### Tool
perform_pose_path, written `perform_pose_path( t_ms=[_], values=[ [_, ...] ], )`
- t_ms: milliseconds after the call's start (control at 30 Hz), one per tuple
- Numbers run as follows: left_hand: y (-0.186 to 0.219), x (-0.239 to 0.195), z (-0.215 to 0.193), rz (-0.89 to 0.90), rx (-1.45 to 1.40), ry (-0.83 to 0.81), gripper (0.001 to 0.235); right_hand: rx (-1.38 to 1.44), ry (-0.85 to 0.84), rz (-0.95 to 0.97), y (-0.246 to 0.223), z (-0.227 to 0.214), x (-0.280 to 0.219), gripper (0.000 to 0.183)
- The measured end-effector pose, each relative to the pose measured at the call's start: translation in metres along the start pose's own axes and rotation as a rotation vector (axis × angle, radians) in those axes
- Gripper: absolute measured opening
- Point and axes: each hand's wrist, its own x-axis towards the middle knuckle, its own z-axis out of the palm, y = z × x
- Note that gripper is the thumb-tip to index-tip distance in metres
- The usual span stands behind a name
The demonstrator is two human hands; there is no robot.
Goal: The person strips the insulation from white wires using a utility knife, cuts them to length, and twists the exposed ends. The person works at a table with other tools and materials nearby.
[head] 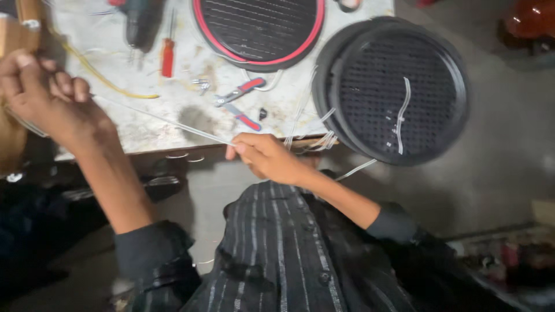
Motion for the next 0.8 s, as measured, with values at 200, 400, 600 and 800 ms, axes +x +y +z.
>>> perform_pose_path(
  t_ms=[200, 400, 600, 800],
  values=[
    [-0.099, -0.021, -0.019, -0.279, 0.110, 0.067, 0.003, -0.617, 0.367, -0.449, 0.027, -0.057, -0.032, 0.015],
    [-0.137, -0.038, -0.025, -0.351, 0.298, 0.053, 0.007, -0.668, 0.614, -0.216, 0.066, -0.082, -0.009, 0.018],
    [-0.145, -0.048, -0.060, -0.335, 0.267, 0.136, 0.013, -0.822, 0.721, -0.493, 0.084, -0.103, 0.019, 0.006],
    [-0.176, -0.082, -0.099, -0.401, 0.208, 0.282, 0.015, -0.720, 0.719, -0.418, 0.079, -0.103, 0.011, 0.007]
  ],
)
